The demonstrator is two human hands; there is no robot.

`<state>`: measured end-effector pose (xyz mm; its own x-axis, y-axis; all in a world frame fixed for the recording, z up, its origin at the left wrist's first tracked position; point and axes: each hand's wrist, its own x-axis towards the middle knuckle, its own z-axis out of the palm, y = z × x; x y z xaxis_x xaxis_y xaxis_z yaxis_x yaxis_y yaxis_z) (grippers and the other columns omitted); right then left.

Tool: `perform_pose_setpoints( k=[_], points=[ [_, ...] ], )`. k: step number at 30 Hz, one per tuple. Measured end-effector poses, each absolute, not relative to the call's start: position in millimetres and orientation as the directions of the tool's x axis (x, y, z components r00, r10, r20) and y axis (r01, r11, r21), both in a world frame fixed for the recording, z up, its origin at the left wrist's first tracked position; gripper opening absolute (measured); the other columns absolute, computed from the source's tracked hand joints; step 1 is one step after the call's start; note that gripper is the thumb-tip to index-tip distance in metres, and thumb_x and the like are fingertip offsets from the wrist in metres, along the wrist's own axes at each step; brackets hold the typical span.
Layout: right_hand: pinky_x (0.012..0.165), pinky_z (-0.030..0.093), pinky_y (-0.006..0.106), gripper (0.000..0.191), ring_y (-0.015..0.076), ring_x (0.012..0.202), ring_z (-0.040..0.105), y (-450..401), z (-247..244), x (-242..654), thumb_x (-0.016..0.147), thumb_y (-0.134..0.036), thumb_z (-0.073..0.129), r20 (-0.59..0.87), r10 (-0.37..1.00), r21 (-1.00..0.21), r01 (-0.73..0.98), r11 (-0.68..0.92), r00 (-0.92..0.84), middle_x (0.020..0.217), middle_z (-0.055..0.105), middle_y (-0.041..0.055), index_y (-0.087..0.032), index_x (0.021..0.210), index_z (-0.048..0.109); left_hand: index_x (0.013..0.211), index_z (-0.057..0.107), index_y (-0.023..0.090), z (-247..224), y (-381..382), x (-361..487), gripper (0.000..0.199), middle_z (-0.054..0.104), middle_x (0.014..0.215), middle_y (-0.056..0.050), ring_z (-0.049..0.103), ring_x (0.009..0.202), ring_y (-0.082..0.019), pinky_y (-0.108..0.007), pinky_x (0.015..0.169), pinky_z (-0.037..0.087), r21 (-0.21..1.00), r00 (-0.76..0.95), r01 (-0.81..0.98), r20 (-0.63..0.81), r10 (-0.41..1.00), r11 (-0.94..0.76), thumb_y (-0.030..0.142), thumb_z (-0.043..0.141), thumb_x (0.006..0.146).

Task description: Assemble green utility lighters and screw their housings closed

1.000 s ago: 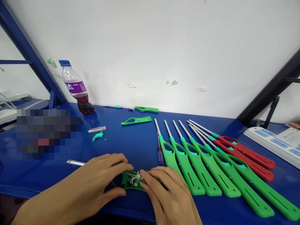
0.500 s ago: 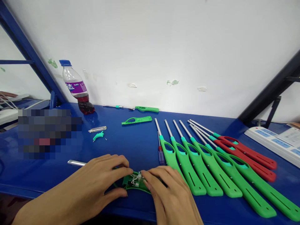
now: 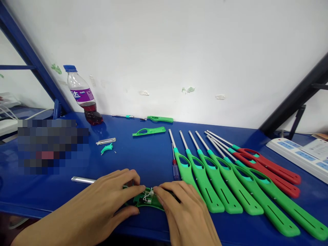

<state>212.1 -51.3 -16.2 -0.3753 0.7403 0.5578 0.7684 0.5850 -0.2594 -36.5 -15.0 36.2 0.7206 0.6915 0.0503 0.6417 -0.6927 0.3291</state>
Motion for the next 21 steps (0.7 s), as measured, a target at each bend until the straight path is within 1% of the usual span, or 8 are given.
perform_pose_setpoints(
  k=[4, 7, 12, 16, 18, 21],
  points=[
    [0.09, 0.064, 0.032, 0.031, 0.0189, 0.101, 0.075, -50.8, -17.1, 212.7, 0.107, -0.012, 0.05, 0.562, 0.733, -0.244, 0.77, 0.59, -0.384, 0.115, 0.079, 0.0014, -0.026, 0.126, 0.071, 0.123, 0.062, 0.032, 36.3, -15.0, -36.5, 0.028, 0.062, 0.124, 0.002, 0.061, 0.111, -0.024, -0.044, 0.099, 0.049, 0.342, 0.72, 0.641, 0.043, 0.693, -0.687, 0.016, 0.072, 0.103],
    [0.091, 0.065, 0.034, 0.027, 0.0197, 0.101, 0.076, -50.2, -19.1, 213.0, 0.109, -0.017, 0.053, 0.573, 0.735, -0.259, 0.771, 0.582, -0.363, 0.115, 0.079, 0.0012, -0.027, 0.126, 0.072, 0.121, 0.062, 0.033, 36.5, -14.5, -36.6, 0.028, 0.062, 0.121, 0.003, 0.061, 0.108, -0.023, -0.042, 0.096, 0.049, 0.367, 0.718, 0.641, 0.027, 0.696, -0.675, 0.015, 0.073, 0.102],
    [0.087, 0.066, 0.034, 0.022, 0.0199, 0.096, 0.076, -48.1, -21.2, 212.7, 0.112, -0.03, 0.055, 0.572, 0.766, -0.331, 0.773, 0.541, -0.292, 0.111, 0.078, -0.0003, -0.032, 0.122, 0.075, 0.121, 0.061, 0.033, 35.7, -13.6, -35.9, 0.029, 0.061, 0.123, 0.003, 0.059, 0.11, -0.023, -0.042, 0.097, 0.048, 0.374, 0.72, 0.637, 0.023, 0.693, -0.674, 0.013, 0.073, 0.102],
    [0.083, 0.065, 0.029, 0.021, 0.0178, 0.094, 0.076, -44.4, -13.1, 214.3, 0.112, -0.032, 0.057, 0.486, 0.818, -0.4, 0.753, 0.522, -0.309, 0.107, 0.077, -0.0018, -0.034, 0.117, 0.077, 0.121, 0.061, 0.033, 35.7, -13.0, -34.4, 0.03, 0.06, 0.123, 0.003, 0.059, 0.111, -0.023, -0.042, 0.096, 0.049, 0.377, 0.715, 0.641, 0.025, 0.699, -0.669, 0.013, 0.072, 0.102],
    [0.082, 0.065, 0.028, 0.023, 0.0171, 0.092, 0.076, -42.7, -8.8, 215.2, 0.113, -0.031, 0.054, 0.447, 0.822, -0.391, 0.749, 0.535, -0.353, 0.106, 0.077, -0.0021, -0.033, 0.117, 0.077, 0.122, 0.061, 0.034, 34.6, -12.5, -34.8, 0.031, 0.06, 0.123, 0.003, 0.059, 0.111, -0.023, -0.042, 0.098, 0.049, 0.381, 0.715, 0.636, 0.034, 0.698, -0.671, 0.014, 0.072, 0.102],
    [0.081, 0.064, 0.031, 0.028, 0.0183, 0.091, 0.075, -41.7, -8.1, 215.6, 0.115, -0.028, 0.048, 0.478, 0.788, -0.318, 0.76, 0.567, -0.388, 0.106, 0.078, -0.0004, -0.03, 0.121, 0.075, 0.124, 0.061, 0.034, 31.3, -11.9, -36.4, 0.03, 0.06, 0.123, 0.003, 0.059, 0.111, -0.023, -0.043, 0.099, 0.048, 0.38, 0.72, 0.628, 0.045, 0.692, -0.679, 0.015, 0.071, 0.103]
  ],
)
